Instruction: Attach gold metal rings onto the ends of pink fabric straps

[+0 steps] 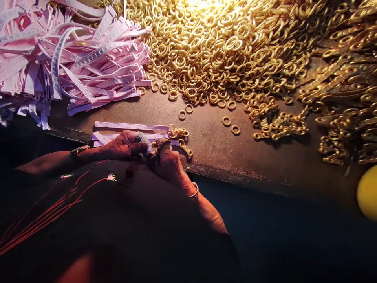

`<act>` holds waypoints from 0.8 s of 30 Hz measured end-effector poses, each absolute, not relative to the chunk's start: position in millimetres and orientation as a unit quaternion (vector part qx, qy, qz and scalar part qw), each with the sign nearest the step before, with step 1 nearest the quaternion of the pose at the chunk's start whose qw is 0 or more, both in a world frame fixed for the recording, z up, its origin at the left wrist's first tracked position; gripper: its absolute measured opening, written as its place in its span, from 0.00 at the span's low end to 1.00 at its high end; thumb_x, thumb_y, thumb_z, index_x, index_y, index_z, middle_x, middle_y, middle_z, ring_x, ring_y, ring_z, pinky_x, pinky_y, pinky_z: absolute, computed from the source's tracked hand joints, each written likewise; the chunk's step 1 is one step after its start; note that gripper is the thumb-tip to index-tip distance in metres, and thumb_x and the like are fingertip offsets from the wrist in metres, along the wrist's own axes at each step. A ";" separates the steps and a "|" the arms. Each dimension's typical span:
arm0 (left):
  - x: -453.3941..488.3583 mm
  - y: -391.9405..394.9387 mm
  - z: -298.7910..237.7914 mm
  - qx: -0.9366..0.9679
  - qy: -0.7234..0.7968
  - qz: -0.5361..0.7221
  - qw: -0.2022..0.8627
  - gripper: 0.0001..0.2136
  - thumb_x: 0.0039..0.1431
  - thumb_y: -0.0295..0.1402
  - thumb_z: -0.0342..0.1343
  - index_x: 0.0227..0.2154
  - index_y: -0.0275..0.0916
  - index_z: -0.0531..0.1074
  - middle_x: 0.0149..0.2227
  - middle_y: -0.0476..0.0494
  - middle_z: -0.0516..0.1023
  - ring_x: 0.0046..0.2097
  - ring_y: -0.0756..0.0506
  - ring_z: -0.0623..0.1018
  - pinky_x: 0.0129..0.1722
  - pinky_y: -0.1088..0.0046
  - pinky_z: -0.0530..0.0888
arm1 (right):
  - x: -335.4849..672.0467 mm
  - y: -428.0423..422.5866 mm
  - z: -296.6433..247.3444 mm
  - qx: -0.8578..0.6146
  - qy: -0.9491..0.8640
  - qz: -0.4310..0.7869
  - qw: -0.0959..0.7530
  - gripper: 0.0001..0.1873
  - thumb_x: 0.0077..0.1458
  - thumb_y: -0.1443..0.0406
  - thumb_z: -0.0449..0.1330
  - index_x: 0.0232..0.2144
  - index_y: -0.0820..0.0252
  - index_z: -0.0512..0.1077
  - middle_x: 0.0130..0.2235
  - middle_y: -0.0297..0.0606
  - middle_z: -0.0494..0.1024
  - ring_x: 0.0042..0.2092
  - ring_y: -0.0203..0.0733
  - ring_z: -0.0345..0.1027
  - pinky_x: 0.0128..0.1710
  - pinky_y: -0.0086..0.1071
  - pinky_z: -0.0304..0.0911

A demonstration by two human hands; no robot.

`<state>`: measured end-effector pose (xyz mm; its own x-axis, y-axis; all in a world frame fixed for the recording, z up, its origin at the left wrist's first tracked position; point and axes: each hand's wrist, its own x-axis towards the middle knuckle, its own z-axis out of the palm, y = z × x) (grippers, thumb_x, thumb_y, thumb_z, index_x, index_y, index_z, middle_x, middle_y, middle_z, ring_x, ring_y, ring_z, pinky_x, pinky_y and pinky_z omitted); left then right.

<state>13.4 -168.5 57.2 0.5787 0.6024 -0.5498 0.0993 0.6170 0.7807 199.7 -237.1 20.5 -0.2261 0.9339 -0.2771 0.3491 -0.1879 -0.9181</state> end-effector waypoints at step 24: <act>26.8 -160.4 41.0 0.361 0.490 0.151 0.779 0.20 0.37 0.39 0.75 0.21 0.33 0.70 0.20 0.49 0.72 0.22 0.53 0.70 0.21 0.79 0.68 | 198.9 -193.5 24.5 -0.512 -0.769 0.383 0.024 0.12 0.61 0.59 0.60 0.39 0.64 0.70 0.31 0.45 0.77 0.28 0.42 0.65 0.29 0.32 0.49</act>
